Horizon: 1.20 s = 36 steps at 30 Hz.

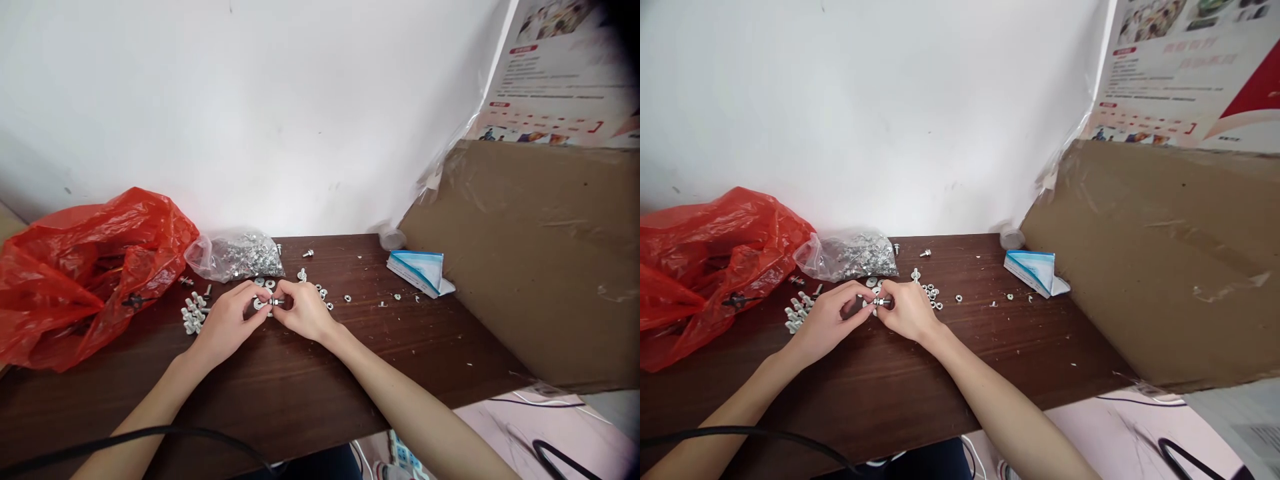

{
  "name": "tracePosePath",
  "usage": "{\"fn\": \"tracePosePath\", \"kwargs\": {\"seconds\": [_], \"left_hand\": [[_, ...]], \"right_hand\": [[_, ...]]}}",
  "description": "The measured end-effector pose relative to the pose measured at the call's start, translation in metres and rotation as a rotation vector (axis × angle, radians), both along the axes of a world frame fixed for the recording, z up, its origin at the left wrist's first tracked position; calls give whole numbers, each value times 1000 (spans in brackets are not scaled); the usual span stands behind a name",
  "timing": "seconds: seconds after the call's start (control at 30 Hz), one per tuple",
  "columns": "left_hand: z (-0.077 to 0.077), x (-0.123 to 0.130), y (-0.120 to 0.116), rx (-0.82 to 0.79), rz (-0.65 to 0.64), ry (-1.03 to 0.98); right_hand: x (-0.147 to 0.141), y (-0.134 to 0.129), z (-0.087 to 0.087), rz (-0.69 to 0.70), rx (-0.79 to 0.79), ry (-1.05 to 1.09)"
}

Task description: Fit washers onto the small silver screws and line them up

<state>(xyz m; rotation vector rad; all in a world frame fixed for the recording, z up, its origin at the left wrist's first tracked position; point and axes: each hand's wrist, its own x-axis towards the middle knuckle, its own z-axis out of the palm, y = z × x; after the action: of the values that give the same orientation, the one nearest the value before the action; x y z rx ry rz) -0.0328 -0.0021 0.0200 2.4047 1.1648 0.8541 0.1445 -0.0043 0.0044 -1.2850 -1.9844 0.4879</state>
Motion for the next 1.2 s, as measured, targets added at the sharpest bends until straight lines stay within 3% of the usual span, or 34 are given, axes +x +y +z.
{"fn": "tracePosePath", "kwargs": {"seconds": [0.33,0.87,1.2], "left_hand": [[-5,0,2,-30,102,60],[-4,1,1,36,125,29],[-4,-3,7,-29,72,-41]], "right_hand": [[-1,0,0,-13,-22,-25],[-2,2,-1,6,-2,-53],[1,1,2,56,46,-97]]}}
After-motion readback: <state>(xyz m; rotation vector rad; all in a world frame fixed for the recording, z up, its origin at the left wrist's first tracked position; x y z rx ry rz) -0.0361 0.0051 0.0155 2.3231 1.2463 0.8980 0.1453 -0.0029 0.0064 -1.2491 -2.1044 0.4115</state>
